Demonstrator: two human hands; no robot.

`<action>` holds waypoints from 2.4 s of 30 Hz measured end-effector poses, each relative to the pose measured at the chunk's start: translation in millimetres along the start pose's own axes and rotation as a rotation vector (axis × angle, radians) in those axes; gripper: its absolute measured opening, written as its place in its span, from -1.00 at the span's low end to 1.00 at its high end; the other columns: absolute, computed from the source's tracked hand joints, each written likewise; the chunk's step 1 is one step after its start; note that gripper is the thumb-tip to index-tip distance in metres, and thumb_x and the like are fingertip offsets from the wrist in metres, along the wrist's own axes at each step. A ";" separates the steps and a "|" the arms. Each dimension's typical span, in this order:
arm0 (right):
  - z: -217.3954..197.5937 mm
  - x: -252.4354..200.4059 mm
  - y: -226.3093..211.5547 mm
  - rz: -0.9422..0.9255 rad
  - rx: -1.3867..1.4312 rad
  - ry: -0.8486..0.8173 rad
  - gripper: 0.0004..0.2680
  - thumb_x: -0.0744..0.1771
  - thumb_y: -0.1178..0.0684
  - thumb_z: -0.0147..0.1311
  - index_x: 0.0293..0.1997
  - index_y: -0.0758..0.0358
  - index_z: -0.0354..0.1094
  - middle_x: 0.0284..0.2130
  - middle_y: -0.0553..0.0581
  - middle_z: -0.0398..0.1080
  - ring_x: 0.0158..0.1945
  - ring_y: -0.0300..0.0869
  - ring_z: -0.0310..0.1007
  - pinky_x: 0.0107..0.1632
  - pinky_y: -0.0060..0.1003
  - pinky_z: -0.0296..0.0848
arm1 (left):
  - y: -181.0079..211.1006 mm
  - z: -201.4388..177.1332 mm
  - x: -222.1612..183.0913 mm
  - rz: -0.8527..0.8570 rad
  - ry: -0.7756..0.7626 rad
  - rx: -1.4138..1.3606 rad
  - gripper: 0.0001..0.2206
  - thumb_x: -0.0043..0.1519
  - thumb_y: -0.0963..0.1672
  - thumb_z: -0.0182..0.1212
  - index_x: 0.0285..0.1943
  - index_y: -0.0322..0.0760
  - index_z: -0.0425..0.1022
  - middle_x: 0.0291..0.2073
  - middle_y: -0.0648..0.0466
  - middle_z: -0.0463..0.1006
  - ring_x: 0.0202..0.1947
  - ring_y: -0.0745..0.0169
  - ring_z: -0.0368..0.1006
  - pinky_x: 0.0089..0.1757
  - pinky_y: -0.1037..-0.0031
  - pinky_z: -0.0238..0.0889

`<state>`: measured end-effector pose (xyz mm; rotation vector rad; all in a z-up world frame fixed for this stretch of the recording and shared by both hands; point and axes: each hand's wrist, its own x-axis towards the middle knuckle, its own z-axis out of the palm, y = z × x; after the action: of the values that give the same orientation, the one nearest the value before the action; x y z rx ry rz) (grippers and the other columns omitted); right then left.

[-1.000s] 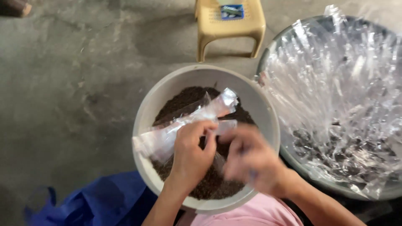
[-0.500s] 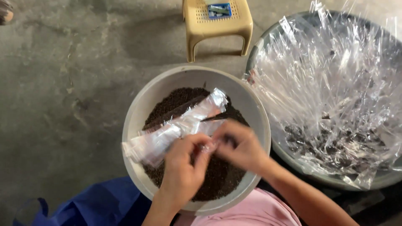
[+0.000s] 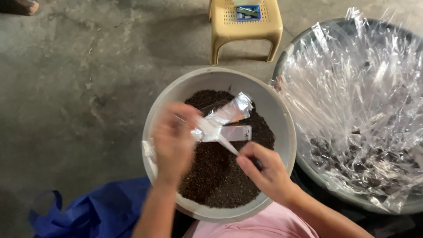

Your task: Filling small plastic bags with seeds from a large bowl while sitting on the floor.

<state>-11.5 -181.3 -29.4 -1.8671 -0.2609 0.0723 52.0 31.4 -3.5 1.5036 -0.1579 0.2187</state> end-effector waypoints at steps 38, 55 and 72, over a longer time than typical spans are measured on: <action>-1.0 55.7 35.0 0.471 -0.188 -0.490 -0.88 0.32 0.16 -0.01 -0.22 0.31 0.49 -0.52 0.06 0.54 -0.56 -0.27 0.46 -0.43 -0.38 0.51 | 158.3 12.7 -35.2 0.015 -0.095 -0.231 -0.71 0.03 -0.32 0.41 -0.31 -0.23 0.34 -0.41 0.01 0.53 -0.42 0.31 0.50 -0.29 0.57 0.43; -88.1 34.8 -36.9 -0.477 0.339 -0.265 -0.65 0.40 -0.03 0.09 0.38 -0.19 0.25 0.04 0.07 0.50 0.15 -0.07 0.57 0.12 -0.14 0.82 | 50.6 49.6 -52.9 -0.111 -0.177 -0.029 -0.59 0.03 -0.25 0.47 0.03 -0.41 0.43 -0.31 -0.01 0.65 -0.29 0.27 0.59 -0.16 0.51 0.51; -71.7 18.8 -8.4 -0.141 0.050 0.421 -0.93 0.38 0.18 0.16 -0.07 0.24 0.38 -0.24 0.06 0.46 -0.32 -0.34 0.40 -0.22 -0.53 0.50 | 42.1 16.3 -37.7 -0.331 -0.555 0.006 -0.80 0.37 -0.11 0.05 -0.18 -0.28 0.55 -0.36 0.15 0.62 -0.45 0.41 0.38 -0.33 0.59 0.24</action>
<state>18.6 -241.9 2.2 -1.7609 -0.0961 -0.4037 5.8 15.6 29.3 1.5407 -0.3457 -0.4690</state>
